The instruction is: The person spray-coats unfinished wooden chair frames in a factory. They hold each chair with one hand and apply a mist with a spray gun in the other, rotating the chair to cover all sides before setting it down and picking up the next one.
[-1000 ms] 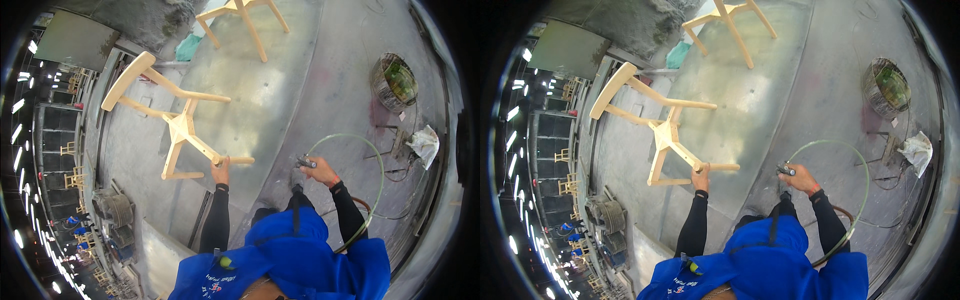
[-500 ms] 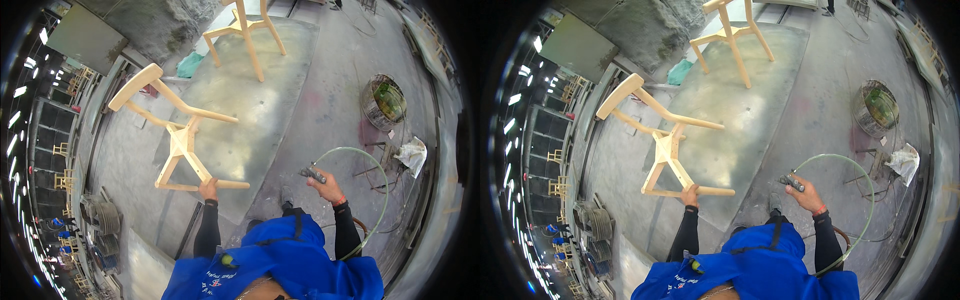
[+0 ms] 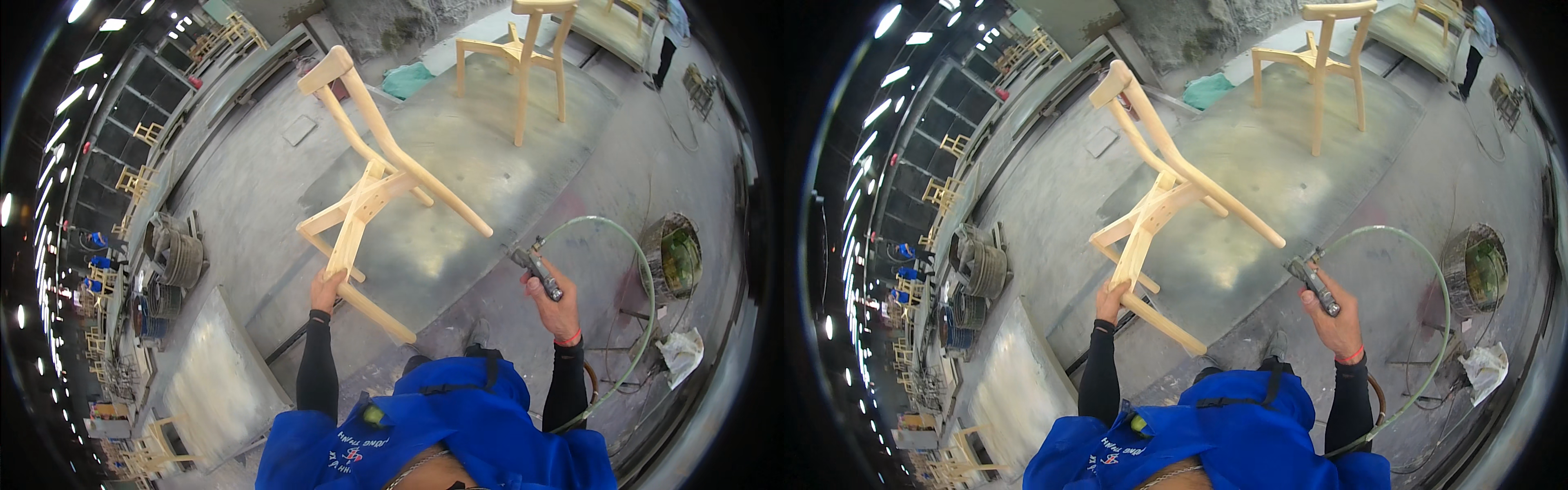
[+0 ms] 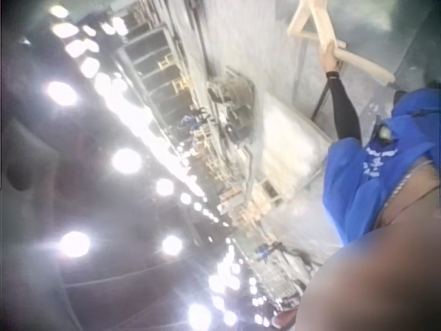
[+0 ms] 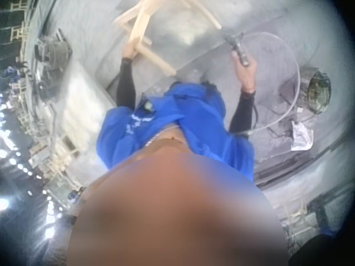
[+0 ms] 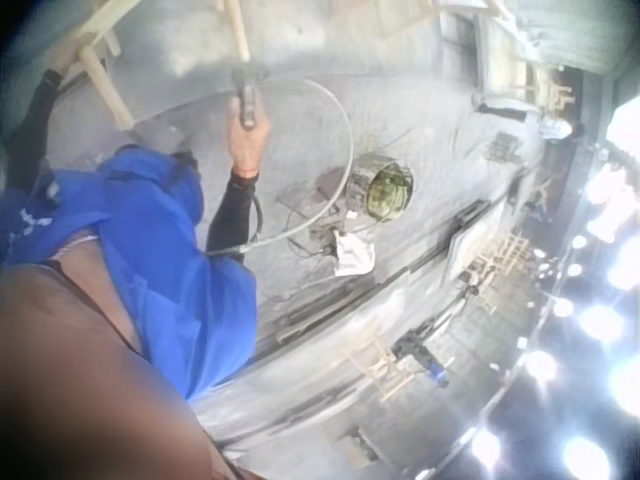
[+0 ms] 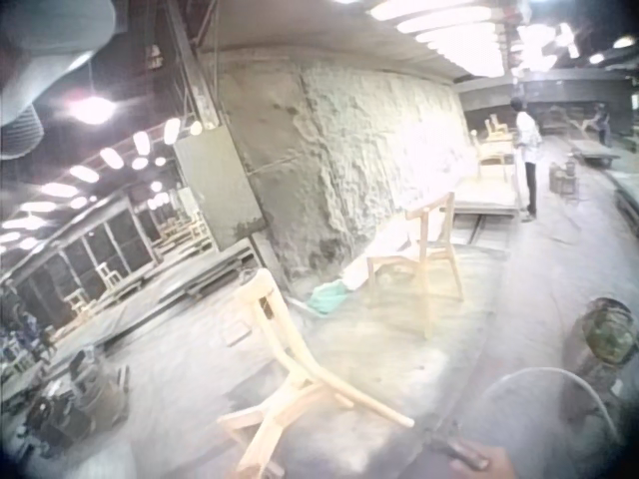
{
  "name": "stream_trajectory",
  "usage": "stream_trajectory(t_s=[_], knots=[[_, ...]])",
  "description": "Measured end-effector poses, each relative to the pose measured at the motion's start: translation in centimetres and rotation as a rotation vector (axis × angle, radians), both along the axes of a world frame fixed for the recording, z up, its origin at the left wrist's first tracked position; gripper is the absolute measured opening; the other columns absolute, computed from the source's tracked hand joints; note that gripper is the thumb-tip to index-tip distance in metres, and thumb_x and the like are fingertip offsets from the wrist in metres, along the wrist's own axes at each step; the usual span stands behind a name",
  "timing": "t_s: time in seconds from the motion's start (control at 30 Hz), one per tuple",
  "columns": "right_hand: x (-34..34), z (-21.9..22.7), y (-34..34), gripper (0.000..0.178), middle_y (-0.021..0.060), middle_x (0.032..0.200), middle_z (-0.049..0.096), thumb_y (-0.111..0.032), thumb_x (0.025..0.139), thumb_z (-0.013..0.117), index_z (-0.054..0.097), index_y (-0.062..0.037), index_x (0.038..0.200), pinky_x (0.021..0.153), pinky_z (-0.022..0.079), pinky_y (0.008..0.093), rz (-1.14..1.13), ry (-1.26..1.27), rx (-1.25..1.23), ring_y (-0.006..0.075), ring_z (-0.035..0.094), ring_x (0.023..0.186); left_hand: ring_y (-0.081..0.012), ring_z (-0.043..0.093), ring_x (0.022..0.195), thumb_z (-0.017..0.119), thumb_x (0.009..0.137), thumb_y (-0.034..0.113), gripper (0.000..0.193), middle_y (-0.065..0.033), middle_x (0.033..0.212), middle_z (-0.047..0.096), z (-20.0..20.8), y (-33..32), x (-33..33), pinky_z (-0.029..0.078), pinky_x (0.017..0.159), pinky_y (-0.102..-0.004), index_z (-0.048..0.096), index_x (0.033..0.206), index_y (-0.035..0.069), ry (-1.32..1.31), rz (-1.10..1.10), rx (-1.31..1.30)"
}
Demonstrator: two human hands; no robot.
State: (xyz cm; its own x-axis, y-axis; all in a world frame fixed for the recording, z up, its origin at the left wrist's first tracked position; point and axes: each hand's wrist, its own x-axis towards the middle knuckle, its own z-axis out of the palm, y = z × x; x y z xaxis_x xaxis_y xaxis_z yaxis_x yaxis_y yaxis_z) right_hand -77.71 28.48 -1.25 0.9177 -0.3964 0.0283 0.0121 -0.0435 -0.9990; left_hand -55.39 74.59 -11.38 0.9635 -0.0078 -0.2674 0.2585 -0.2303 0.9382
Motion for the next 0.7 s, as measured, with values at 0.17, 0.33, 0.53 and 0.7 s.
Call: stream_trajectory(t_s=[0.17, 0.33, 0.53, 0.7], knots=[[1.7, 4.6, 0.4, 0.056, 0.0069, 0.100, 0.073, -0.028, 0.100, 0.076, 0.060, 0.0025, 0.144, 0.078, 0.055, 0.0279, 0.028, -0.204, -0.011, 0.0113, 0.064, 0.087, -0.0149, 0.067, 0.076, 0.079, 0.086, 0.023, 0.035, -0.0071, 0.093, 0.071, -0.4, -0.7, 2.3, 0.051, 0.064, -0.0296, 0.067, 0.108, -0.002, -0.059, 0.104, 0.000], [3.3, 7.0, 0.4, 0.057, 0.0102, 0.102, 0.073, -0.028, 0.100, 0.075, 0.058, 0.0030, 0.145, 0.079, 0.056, 0.0293, 0.060, -0.224, -0.026, 0.0131, 0.066, 0.088, -0.0164, 0.068, 0.073, 0.080, 0.084, 0.023, 0.036, -0.0074, 0.091, 0.070, -1.7, -0.7, 4.4, 0.053, 0.059, -0.0316, 0.067, 0.108, -0.001, -0.098, 0.129, -0.026], [4.1, 8.9, 1.2, 0.056, 0.0110, 0.103, 0.073, -0.026, 0.101, 0.075, 0.058, 0.0042, 0.145, 0.080, 0.056, 0.0299, 0.037, -0.381, 0.072, 0.0144, 0.066, 0.089, -0.0254, 0.073, 0.078, 0.077, 0.087, 0.015, 0.038, -0.0121, 0.099, 0.069, -3.1, -0.3, 5.7, 0.063, 0.061, -0.0398, 0.060, 0.117, -0.001, -0.062, 0.101, -0.129], [3.6, 9.4, 0.8, 0.058, 0.0110, 0.103, 0.074, -0.028, 0.099, 0.077, 0.059, 0.0040, 0.144, 0.082, 0.056, 0.0303, 0.031, -0.384, -0.010, 0.0142, 0.066, 0.088, -0.0328, 0.074, 0.084, 0.072, 0.090, 0.006, 0.041, -0.0186, 0.114, 0.066, -2.9, -0.6, 6.4, 0.067, 0.066, -0.0447, 0.052, 0.125, -0.003, -0.002, 0.084, -0.243]])
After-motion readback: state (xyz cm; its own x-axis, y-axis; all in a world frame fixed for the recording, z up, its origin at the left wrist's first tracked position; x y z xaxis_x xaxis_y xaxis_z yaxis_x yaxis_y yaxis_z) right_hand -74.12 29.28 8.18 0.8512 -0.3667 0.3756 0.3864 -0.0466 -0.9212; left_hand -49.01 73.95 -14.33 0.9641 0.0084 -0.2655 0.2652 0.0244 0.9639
